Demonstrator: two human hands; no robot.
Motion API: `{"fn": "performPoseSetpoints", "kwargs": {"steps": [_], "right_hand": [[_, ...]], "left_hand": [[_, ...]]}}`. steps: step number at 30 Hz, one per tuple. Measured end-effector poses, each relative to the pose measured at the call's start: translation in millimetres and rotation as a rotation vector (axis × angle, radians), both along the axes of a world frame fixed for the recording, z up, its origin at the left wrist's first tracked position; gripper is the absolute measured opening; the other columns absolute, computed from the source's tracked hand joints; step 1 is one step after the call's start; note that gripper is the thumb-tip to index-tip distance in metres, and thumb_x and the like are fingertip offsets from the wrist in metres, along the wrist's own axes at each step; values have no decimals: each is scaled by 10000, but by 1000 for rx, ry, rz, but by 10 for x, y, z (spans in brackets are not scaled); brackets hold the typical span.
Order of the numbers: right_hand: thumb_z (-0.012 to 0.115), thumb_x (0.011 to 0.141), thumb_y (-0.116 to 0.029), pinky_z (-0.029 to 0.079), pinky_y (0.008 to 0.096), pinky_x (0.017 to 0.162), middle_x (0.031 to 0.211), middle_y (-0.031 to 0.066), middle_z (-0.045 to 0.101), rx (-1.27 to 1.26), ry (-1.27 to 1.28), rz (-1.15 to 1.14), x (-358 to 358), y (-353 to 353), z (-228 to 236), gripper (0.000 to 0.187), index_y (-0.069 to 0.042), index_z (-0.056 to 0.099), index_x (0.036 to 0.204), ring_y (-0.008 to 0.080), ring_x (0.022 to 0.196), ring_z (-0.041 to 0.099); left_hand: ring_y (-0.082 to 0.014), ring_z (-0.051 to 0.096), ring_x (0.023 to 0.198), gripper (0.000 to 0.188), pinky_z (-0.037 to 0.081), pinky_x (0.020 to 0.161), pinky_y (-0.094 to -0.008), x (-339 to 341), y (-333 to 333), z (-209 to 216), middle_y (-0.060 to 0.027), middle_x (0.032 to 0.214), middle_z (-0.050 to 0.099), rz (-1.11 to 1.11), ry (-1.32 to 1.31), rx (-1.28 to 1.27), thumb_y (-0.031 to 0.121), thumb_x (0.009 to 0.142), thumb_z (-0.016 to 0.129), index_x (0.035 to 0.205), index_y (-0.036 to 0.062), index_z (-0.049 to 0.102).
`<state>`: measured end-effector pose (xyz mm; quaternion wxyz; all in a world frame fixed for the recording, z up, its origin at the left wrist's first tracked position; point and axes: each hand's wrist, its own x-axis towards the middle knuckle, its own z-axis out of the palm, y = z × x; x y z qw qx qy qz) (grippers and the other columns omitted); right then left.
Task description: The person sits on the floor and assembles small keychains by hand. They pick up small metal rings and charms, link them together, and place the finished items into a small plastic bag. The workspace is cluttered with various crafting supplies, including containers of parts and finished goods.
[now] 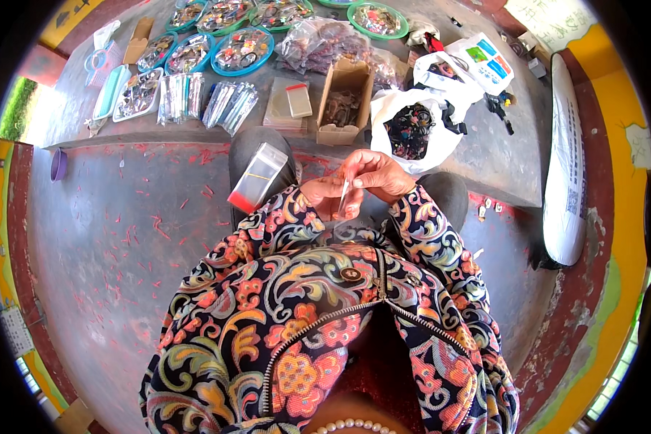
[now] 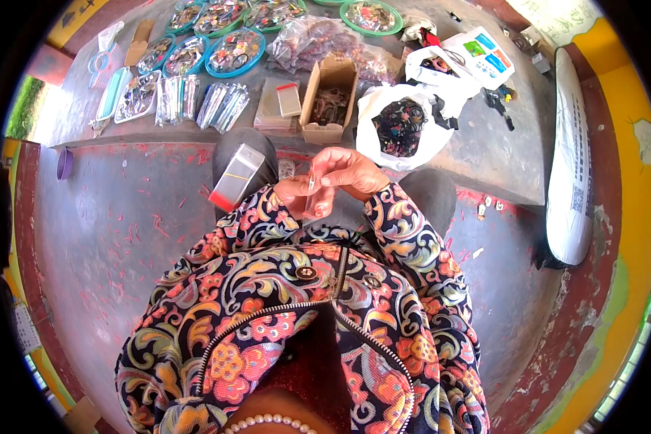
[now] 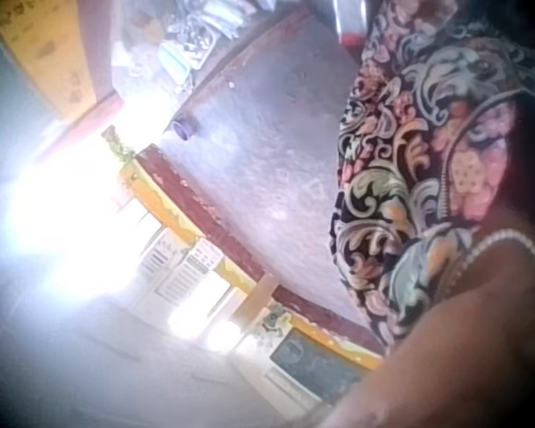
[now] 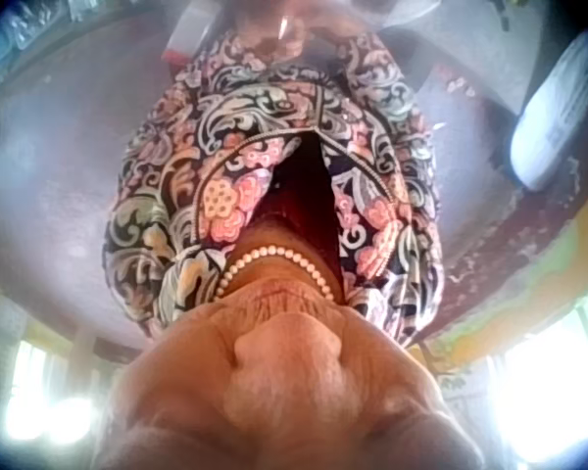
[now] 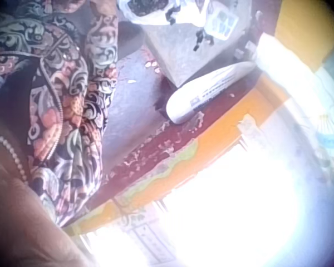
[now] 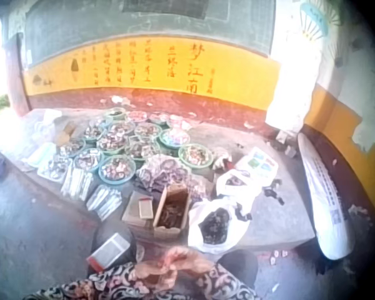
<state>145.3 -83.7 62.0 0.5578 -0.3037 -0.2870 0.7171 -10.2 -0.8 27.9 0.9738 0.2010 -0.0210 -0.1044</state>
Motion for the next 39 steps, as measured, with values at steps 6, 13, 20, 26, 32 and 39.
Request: {"fn": "performPoseSetpoints", "kwargs": {"steps": [6,13,20,26,32,39], "right_hand": [[637,695,21,443,230,557,783,42,598,-120,-110,-237,89,-103,43,173,-14,565,848,114,639,553],[611,693,75,442,239,680,783,70,594,-194,-86,-370,159,-162,-114,143,-9,573,801,155,733,563],[642,687,-65,364,325,846,937,127,575,134,-22,-200,211,-189,-239,131,-10,572,783,208,942,507],[458,722,63,368,260,820,1003,64,567,-104,-150,-462,271,-247,-35,238,-38,568,907,137,949,507],[480,759,13,380,228,759,927,6,574,-199,-332,-496,278,-326,-128,211,-55,563,940,84,851,508],[564,785,-106,383,216,685,859,-1,590,-368,-453,-463,123,-338,-243,144,-57,579,919,78,769,516]], "left_hand": [[-222,565,804,454,455,695,-320,60,-10,85,-137,971,557,110,250,128,351,834,478,1092,-23,464],[-215,529,996,524,414,731,-275,49,87,11,-118,1032,558,4,222,125,482,854,379,1138,52,474],[-136,550,738,207,388,605,-222,48,42,-153,-46,797,579,41,25,99,189,784,604,928,43,575],[-81,507,617,85,398,581,-211,60,58,-268,-4,698,578,359,420,626,91,737,644,777,41,588],[-62,486,605,91,388,567,-193,79,26,-332,5,681,568,577,480,874,90,728,647,739,25,585],[-59,480,606,93,385,564,-190,88,39,-306,2,679,563,584,521,882,98,737,638,746,20,586]]}}
